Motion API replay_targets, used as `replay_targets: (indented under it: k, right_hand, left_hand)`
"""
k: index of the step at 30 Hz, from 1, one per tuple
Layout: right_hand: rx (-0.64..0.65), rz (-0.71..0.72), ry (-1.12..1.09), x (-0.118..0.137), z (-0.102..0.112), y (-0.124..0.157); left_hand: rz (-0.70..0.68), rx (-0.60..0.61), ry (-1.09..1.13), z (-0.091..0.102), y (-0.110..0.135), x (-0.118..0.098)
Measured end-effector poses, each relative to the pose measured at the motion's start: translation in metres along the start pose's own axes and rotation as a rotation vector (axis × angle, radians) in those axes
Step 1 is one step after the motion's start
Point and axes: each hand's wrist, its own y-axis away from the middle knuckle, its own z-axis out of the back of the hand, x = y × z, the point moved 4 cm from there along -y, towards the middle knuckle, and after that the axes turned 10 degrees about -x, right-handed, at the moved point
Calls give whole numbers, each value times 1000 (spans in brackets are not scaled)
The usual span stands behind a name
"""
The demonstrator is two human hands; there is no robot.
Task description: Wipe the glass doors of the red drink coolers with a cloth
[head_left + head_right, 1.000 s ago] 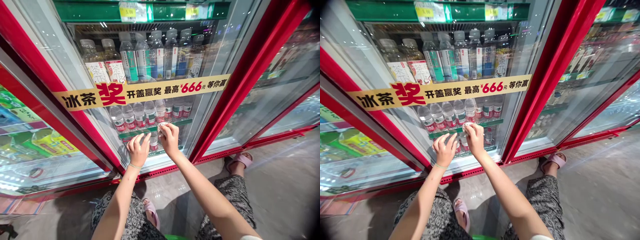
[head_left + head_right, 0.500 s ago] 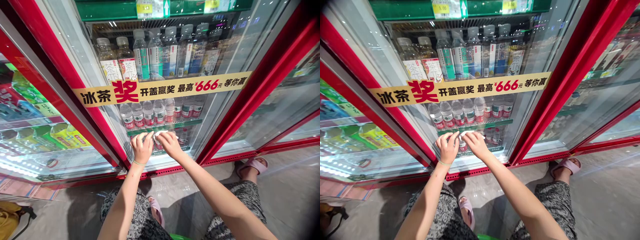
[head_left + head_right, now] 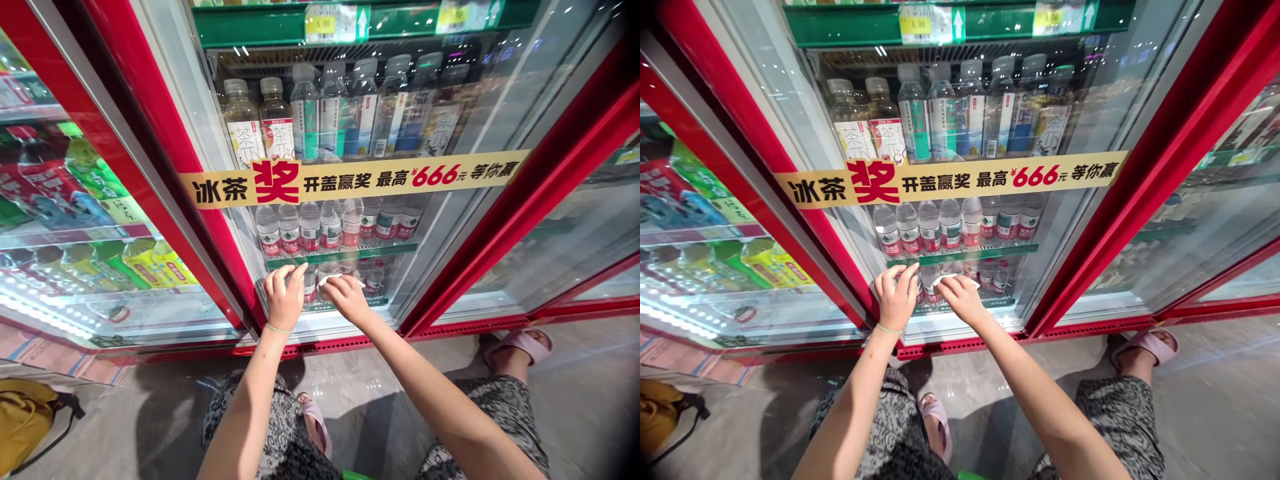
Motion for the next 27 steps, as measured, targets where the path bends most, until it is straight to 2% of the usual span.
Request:
replay_targets:
  k: [2, 4, 5, 7, 9, 11, 14, 15, 16, 20, 21, 23, 27]
  right_hand:
    - [-133, -176, 75, -6, 0, -2]
    - [-163, -243, 97, -3, -8, -3]
    - [-125, -211, 78, 2, -13, -3]
    - [7, -42, 13, 16, -24, 2]
    - [79, 88, -12, 27, -29, 8]
    - [26, 39, 24, 30, -31, 10]
    - [-121, -192, 74, 30, -37, -1]
    - [-145, -222, 72, 33, -41, -5]
    - [-139, -201, 60, 39, -45, -9]
    - [42, 78, -9, 66, -56, -7]
    - [67, 94, -8, 69, -56, -5]
    - [37, 32, 19, 69, -57, -6]
    - [-87, -158, 38, 68, -67, -27]
  left_hand:
    - [-6, 32, -17, 5, 2, 5]
    - [-4, 51, -31, 10, 4, 11]
    - [4, 58, -38, 14, 5, 15]
    - [31, 79, -49, 21, 6, 21]
    - [60, 118, -52, 28, 6, 27]
    - [86, 162, -42, 35, 6, 32]
    - [124, 186, -11, 43, 8, 42]
    - [137, 184, 4, 45, 9, 46]
    - [151, 179, 19, 46, 10, 49]
    - [215, 138, 62, 47, 15, 64]
    - [234, 125, 70, 47, 16, 67]
    - [270, 106, 95, 47, 18, 72]
    - [327, 73, 158, 47, 18, 81]
